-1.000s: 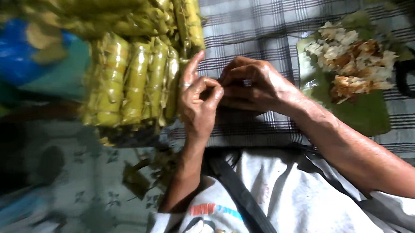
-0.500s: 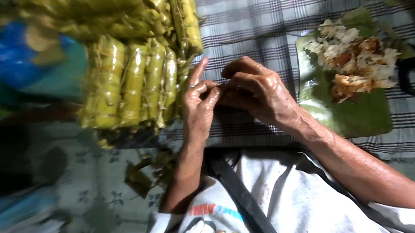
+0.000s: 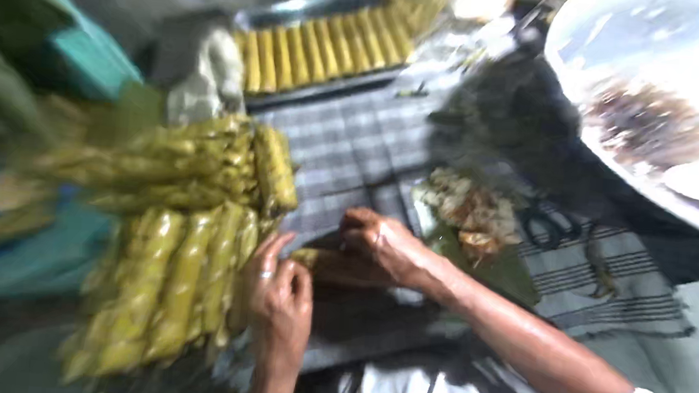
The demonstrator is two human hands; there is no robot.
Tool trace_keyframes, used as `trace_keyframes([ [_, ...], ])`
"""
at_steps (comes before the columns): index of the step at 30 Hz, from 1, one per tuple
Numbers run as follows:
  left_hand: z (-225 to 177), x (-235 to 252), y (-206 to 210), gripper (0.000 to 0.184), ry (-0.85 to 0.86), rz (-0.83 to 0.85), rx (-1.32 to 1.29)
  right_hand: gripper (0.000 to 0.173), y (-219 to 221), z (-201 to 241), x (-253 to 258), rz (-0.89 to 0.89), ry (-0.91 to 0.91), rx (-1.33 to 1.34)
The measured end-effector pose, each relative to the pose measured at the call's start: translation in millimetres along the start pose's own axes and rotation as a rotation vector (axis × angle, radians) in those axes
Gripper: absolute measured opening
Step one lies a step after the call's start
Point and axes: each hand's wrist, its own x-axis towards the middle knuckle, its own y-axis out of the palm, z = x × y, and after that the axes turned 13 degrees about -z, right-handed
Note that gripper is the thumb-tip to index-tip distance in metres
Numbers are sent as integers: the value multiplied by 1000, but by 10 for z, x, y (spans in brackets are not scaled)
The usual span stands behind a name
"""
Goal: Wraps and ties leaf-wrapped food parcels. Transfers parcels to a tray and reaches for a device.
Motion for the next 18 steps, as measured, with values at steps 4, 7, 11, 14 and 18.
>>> trace_keyframes([
  [4,10,-18,-29,15,21,43,26,24,-238,112,95,241,33,-133],
  [7,-17,-9,-61,13,3,76,9,26,-424,143,187,311,123,-315],
  [11,-40,67,-127,24,-7,156,46,20,-635,-228,387,-47,260,-330],
  [14,-84,165,-117,28,-24,155,50,30,-845,-662,711,-345,415,-284],
  [18,-148,236,-75,44,-24,171,-1,45,-1151,-1465,1216,-666,745,-363],
])
